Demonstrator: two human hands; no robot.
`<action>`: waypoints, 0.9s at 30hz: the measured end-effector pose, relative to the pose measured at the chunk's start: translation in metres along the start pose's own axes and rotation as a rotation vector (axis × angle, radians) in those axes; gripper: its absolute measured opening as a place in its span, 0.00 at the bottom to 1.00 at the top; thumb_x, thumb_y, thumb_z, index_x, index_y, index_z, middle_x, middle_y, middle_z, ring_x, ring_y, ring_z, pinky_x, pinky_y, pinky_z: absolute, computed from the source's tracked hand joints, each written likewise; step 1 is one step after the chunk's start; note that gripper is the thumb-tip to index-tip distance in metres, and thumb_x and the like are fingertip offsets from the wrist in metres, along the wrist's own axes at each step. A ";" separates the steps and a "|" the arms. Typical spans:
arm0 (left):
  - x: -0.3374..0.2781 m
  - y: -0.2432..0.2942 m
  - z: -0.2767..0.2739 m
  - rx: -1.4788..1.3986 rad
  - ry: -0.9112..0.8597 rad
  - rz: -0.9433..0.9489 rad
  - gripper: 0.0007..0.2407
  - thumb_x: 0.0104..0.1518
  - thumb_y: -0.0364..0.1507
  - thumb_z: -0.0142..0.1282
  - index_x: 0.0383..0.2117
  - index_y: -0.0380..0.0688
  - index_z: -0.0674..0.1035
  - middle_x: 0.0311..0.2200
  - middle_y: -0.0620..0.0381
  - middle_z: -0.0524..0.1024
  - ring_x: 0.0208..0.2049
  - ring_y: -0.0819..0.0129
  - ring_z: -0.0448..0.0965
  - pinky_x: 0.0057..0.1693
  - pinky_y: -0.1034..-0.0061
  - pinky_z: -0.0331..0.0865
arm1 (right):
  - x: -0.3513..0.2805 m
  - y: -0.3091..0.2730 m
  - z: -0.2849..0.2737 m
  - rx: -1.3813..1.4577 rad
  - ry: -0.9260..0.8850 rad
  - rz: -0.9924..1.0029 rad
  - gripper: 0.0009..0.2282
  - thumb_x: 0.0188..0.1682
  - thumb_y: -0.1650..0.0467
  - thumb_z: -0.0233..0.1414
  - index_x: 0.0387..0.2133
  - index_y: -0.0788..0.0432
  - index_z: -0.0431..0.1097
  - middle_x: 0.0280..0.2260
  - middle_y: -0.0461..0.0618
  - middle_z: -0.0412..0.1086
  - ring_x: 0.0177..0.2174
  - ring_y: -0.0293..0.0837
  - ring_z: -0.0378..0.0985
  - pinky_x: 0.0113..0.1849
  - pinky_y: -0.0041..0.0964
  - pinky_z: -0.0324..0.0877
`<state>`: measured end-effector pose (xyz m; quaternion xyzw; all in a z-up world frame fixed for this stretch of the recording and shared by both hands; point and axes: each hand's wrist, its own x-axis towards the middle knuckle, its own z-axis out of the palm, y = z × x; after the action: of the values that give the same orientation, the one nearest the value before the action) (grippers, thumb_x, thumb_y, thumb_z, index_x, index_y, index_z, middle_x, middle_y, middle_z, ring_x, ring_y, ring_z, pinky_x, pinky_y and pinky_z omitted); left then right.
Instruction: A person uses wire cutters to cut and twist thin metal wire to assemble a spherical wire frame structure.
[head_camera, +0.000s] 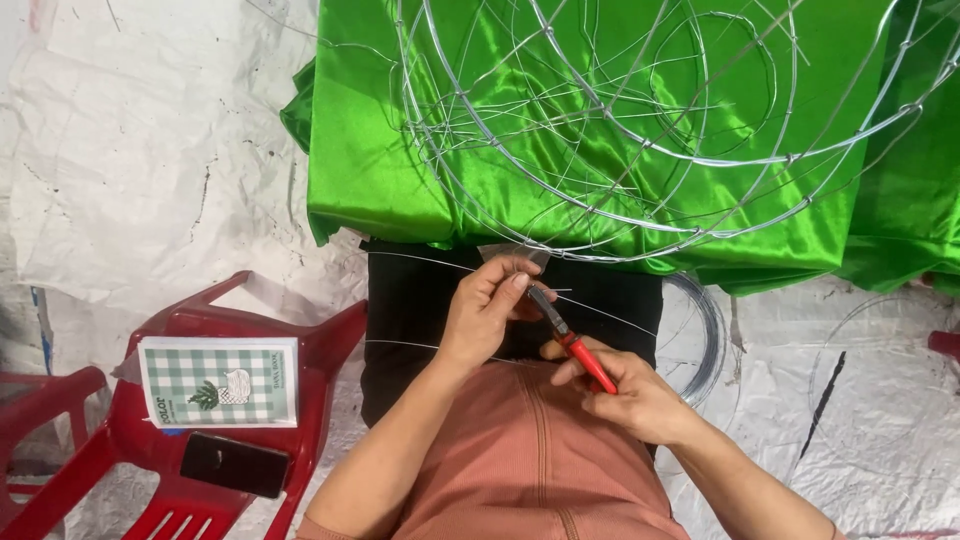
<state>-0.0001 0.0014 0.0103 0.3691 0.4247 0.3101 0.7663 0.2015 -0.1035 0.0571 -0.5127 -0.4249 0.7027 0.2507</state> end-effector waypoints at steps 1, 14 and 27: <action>0.000 0.000 0.000 0.000 0.001 0.000 0.07 0.66 0.30 0.48 0.42 0.43 0.77 0.33 0.47 0.85 0.36 0.63 0.87 0.38 0.76 0.82 | 0.001 0.000 0.001 0.000 0.000 0.000 0.17 0.37 0.81 0.49 0.38 0.58 0.78 0.58 0.51 0.69 0.56 0.46 0.73 0.37 0.32 0.71; 0.007 -0.002 0.006 -0.193 0.036 0.012 0.08 0.66 0.26 0.51 0.39 0.34 0.83 0.27 0.47 0.82 0.27 0.64 0.86 0.34 0.70 0.82 | 0.021 0.006 0.011 -0.121 0.167 -0.355 0.16 0.32 0.81 0.51 0.33 0.66 0.82 0.37 0.62 0.77 0.38 0.55 0.82 0.38 0.46 0.75; 0.009 -0.016 0.010 -0.339 -0.063 -0.091 0.07 0.63 0.24 0.54 0.40 0.32 0.82 0.29 0.42 0.84 0.29 0.70 0.84 0.35 0.71 0.82 | 0.027 0.032 -0.012 -0.909 0.473 -0.732 0.02 0.40 0.77 0.53 0.24 0.65 0.73 0.42 0.63 0.74 0.32 0.58 0.77 0.33 0.45 0.75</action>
<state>0.0152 -0.0034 -0.0031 0.2244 0.3584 0.3307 0.8437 0.2062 -0.0939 0.0148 -0.5309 -0.7622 0.1880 0.3193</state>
